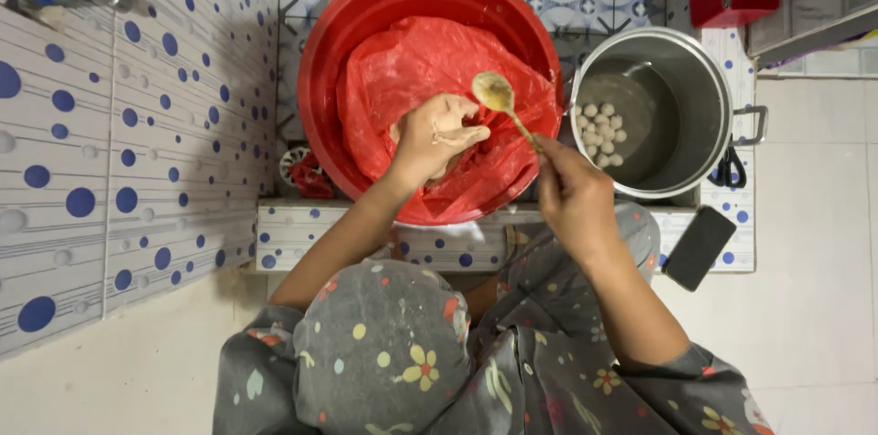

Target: Squeezing meat dough through the hand and scooping it with a spoon into a pot of water to form meatballs.

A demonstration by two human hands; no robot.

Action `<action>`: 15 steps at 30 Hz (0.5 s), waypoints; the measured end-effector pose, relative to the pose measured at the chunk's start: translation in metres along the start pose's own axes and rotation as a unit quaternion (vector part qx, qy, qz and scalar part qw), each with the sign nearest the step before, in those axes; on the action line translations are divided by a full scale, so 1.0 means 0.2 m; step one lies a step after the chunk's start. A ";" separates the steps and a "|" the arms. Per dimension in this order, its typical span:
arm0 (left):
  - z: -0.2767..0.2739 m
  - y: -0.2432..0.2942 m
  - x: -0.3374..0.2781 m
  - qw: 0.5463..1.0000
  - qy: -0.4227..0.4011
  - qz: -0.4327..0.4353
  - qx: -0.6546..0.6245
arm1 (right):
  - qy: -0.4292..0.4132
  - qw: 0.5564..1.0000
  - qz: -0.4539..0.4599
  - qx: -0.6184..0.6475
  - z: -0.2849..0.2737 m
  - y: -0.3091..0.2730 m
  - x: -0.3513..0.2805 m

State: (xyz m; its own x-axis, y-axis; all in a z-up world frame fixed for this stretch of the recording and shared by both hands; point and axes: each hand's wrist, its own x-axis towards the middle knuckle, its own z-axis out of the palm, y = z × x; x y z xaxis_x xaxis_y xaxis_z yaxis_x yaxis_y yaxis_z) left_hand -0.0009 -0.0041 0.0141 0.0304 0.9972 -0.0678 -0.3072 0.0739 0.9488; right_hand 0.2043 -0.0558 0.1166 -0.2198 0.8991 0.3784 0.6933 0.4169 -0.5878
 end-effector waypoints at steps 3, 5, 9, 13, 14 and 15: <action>-0.03 -0.12 0.03 0.998 0.011 0.059 0.035 | -0.004 0.993 -0.060 -0.098 0.06 0.01 -0.03; 0.00 -0.11 0.03 0.998 0.012 0.048 0.032 | -0.010 0.988 -0.077 -0.133 0.06 0.02 -0.04; -0.03 -0.12 0.04 0.988 0.038 0.060 0.137 | -0.004 0.968 -0.123 -0.217 0.07 0.04 -0.05; 0.01 -0.34 0.10 0.990 0.060 -0.062 0.111 | -0.002 0.962 -0.123 -0.244 0.12 0.08 -0.08; 0.00 -0.34 0.10 0.988 0.074 -0.072 0.114 | -0.004 0.961 -0.125 -0.246 0.14 0.09 -0.09; -0.01 -0.35 0.11 0.986 0.088 -0.080 0.119 | -0.003 0.961 -0.128 -0.247 0.17 0.11 -0.10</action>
State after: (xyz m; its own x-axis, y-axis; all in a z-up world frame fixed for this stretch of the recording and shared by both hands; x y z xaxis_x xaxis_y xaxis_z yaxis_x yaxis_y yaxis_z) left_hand 0.0189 0.0132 -0.0538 -0.1113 0.9603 -0.2558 -0.0789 0.2480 0.9655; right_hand 0.2008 -0.0603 0.0721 -0.4295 0.7773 0.4596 0.8567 0.5117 -0.0649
